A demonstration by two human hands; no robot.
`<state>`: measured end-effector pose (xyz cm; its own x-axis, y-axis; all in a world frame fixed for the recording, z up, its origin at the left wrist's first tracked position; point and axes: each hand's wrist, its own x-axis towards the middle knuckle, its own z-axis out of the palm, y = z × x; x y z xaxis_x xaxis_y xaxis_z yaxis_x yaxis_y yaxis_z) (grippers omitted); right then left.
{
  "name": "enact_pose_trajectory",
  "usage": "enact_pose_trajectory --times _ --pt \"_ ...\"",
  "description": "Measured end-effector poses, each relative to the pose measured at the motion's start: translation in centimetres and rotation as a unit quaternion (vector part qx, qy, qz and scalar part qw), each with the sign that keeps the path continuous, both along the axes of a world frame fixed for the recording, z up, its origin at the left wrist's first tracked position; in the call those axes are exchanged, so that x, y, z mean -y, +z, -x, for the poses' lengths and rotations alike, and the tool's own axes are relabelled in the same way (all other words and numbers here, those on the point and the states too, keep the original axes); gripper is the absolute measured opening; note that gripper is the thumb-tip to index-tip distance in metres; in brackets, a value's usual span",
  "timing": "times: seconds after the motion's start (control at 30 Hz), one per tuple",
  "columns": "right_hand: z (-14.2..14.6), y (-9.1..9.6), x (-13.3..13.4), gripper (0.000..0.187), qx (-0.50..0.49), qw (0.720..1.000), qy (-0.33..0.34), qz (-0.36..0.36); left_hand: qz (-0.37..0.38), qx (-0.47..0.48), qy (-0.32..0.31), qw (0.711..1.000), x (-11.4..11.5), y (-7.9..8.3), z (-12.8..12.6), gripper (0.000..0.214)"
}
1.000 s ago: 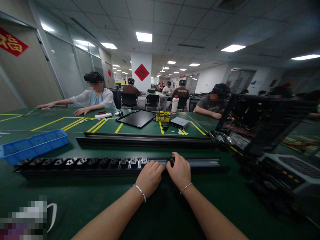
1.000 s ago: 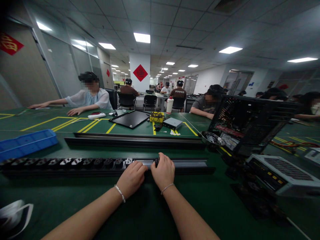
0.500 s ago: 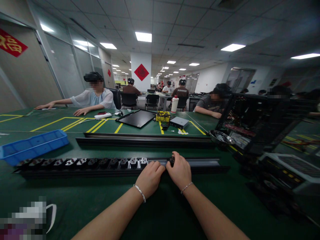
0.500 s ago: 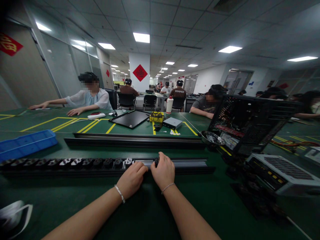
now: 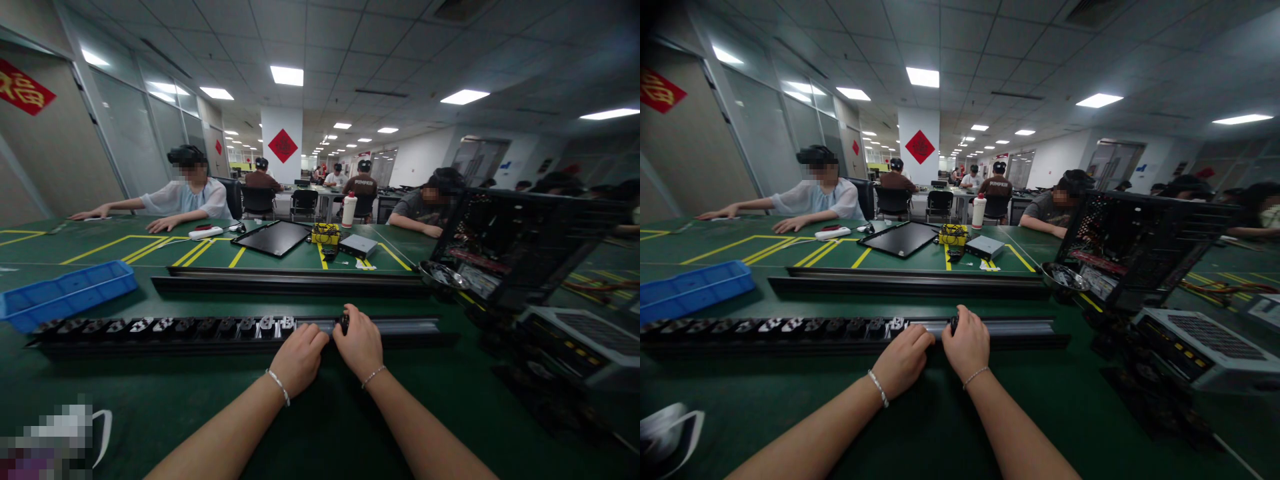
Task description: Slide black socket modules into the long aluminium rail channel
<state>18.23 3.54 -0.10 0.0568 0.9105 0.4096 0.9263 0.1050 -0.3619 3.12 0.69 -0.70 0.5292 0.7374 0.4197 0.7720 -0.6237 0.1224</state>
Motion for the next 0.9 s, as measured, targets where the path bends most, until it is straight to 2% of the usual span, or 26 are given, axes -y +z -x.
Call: enact_pose_trajectory --times 0.6,0.9 --pt "-0.04 -0.10 -0.15 0.041 -0.005 1.000 0.002 -0.001 -0.006 -0.011 -0.006 1.000 -0.15 -0.08 0.08 0.028" --pt "-0.08 -0.06 -0.12 0.040 0.000 1.000 0.003 -0.003 -0.017 -0.057 -0.020 0.998 -0.07 0.09 0.12 0.018"
